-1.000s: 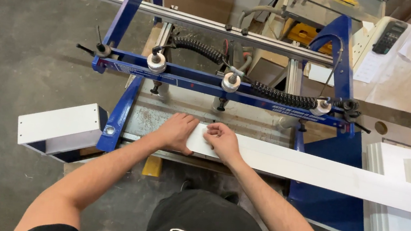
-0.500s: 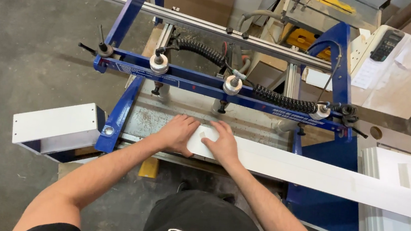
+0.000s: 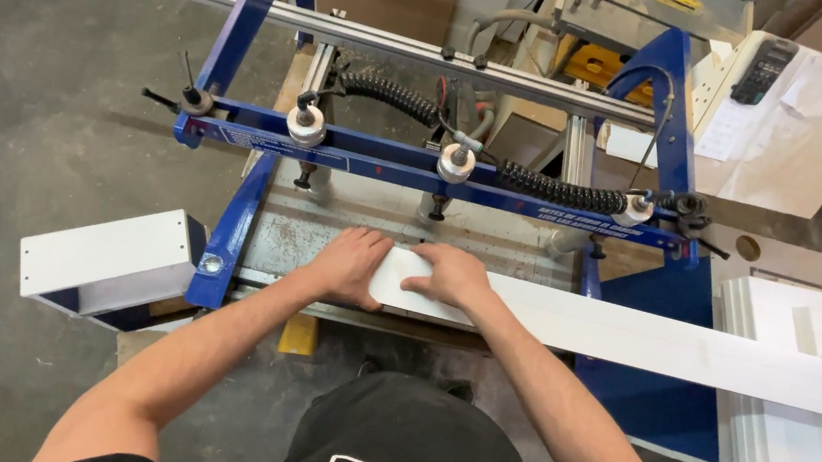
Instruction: Retrieving tape from storage and applying it to the surfaces of wooden boards in a workshop.
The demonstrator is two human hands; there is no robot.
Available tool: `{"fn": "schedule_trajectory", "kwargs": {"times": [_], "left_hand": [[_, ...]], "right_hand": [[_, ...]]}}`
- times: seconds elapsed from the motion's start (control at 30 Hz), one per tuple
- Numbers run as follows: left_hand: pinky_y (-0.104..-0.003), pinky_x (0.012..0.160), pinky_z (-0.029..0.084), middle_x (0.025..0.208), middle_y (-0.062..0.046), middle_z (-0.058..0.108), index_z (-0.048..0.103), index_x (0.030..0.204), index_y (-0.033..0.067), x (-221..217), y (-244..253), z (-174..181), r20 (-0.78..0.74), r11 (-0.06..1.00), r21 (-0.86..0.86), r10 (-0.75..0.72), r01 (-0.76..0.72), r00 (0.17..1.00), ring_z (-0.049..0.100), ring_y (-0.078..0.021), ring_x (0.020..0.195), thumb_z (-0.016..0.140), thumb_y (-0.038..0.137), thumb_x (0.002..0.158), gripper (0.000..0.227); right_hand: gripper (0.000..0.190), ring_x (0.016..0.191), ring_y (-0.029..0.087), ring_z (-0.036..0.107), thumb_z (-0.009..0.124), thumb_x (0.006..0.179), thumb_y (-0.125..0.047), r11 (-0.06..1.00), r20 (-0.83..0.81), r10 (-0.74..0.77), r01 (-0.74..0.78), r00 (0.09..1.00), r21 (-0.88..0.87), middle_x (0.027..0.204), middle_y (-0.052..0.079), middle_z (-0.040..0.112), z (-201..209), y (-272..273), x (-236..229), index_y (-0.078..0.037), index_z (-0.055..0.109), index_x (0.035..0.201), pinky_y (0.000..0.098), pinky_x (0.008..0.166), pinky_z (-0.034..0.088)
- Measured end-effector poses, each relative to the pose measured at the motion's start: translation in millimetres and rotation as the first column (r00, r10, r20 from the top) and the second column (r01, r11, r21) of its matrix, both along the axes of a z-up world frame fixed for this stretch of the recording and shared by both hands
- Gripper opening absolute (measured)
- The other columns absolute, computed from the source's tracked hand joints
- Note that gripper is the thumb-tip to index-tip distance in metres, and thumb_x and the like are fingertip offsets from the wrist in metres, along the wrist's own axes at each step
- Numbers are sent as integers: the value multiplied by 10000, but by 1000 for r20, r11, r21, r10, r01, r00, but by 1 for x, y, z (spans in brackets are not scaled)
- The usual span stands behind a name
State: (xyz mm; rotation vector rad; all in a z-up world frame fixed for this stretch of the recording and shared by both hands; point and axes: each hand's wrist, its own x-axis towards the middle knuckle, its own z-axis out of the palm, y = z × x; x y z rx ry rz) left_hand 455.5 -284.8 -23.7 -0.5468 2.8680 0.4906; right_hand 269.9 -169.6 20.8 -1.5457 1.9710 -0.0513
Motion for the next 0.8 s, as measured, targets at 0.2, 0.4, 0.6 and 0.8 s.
{"fn": "schedule_trajectory", "kwargs": {"times": [0.2, 0.4, 0.6, 0.8], "left_hand": [[-379, 1084, 445, 1256, -68, 652, 555, 1420, 112, -2, 2, 3, 23, 1000, -25, 9, -9, 1000, 613, -240, 1196, 865, 659, 582, 1048], [-403, 1111, 444, 1303, -83, 624, 533, 1431, 117, 1, 3, -23, 27, 1000, -23, -13, 13, 1000, 600, -260, 1254, 847, 661, 558, 1075], [-459, 1076, 494, 1270, -129, 636, 540, 1386, 80, 3, -4, -43, -102, 994, -34, -107, 104, 989, 624, -331, 1225, 921, 578, 529, 1062], [-421, 1023, 537, 1206, -71, 695, 502, 1367, 210, 2, -8, -95, 96, 983, -183, 10, 8, 995, 677, -306, 1168, 974, 712, 424, 1168]], "right_hand": [[611, 1060, 388, 715, 494, 960, -653, 993, -76, -74, 66, 994, -100, 1055, 163, 749, -4, -3, 10, -119, 739, 1128, 520, 863, 592], [735, 1254, 349, 625, 602, 881, -693, 997, -89, 68, -64, 994, 48, 1371, 72, 626, -17, 8, -8, -236, 525, 1451, 523, 995, 545], [993, 1246, 367, 618, 772, 704, -686, 987, 60, -76, 84, 995, -139, 1462, 16, 543, -43, 38, -25, -289, 407, 1537, 556, 1031, 533], [791, 810, 221, 661, 660, 830, -574, 774, 463, -266, 474, 845, -420, 1495, 67, 522, -13, 179, -54, -152, 507, 1482, 334, 821, 518]]}}
